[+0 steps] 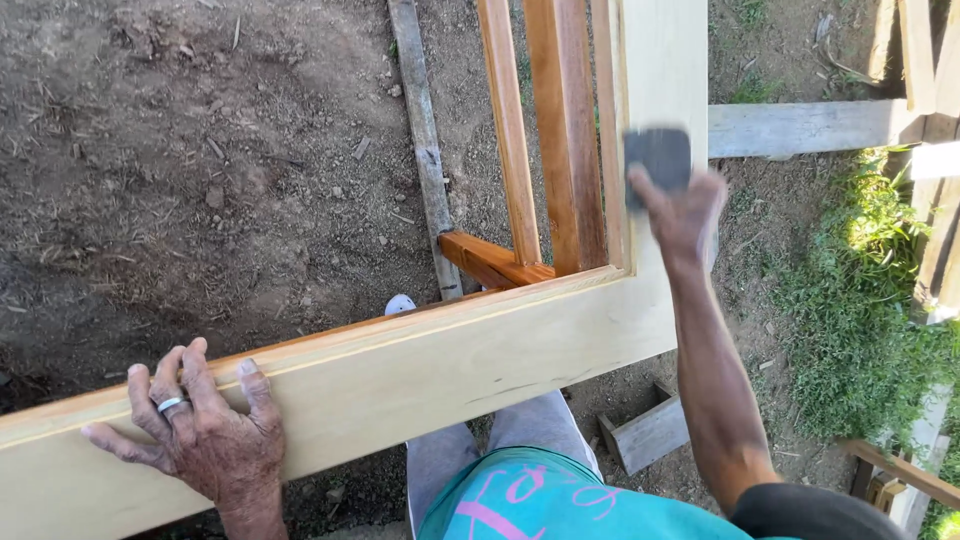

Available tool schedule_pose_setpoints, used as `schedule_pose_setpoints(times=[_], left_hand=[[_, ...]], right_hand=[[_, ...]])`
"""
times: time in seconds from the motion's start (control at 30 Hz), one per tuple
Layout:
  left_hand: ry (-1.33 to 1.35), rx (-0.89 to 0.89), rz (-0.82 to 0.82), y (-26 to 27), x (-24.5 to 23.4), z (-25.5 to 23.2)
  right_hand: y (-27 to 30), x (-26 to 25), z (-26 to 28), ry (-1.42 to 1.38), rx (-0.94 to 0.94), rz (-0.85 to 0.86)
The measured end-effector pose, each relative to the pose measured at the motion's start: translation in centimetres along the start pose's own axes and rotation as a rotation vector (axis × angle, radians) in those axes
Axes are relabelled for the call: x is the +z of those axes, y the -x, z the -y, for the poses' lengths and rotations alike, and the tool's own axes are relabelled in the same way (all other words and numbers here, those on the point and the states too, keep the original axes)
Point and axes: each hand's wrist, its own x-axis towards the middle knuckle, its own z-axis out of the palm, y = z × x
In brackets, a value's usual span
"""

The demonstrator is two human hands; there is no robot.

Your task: Sanding the surfaces of a wooden frame with a small piece of sandpaper.

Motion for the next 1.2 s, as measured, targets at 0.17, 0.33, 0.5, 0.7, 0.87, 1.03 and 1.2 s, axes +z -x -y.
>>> schedule_pose_setpoints(times=[0.17,0.33,0.5,0.7,0.87,1.03,1.2], left_hand=[[-0.108,0.058,-0.03,1.5,2.5,3.4],[-0.312,0.179,-0.103,2.5,3.8,5.6],[-0.284,0.167,-0.09,2.7,4.2,6.2],[-0.222,0.167,-0.083,2.0,3.0,4.7],[-0.243,0.185,-0.079,2.7,3.7,6.0],[-0.267,0.188,-0.081,2.9,4.5,7.0],[-0.137,0.098,-0.036,0.0,-0.1,0.0]], right_hand=[[-12.2,3.4,-1.4,-0.067,-0.285,-0.119],[-7.4,2.5,-3.4,0.523,-0.552,-0.522],[6.2,-1.4,-1.2,0.012,-0.097,0.04],[4.8,-0.4,-2.2,0.188,-0.186,-0.004],[6.4,0.4,-3.4,0.232,-0.348,-0.126],[8.2,0.3,-3.0,0.323,-0.515,-0.177],[8.1,0.5,-3.6,0.257,-0.455,-0.211]])
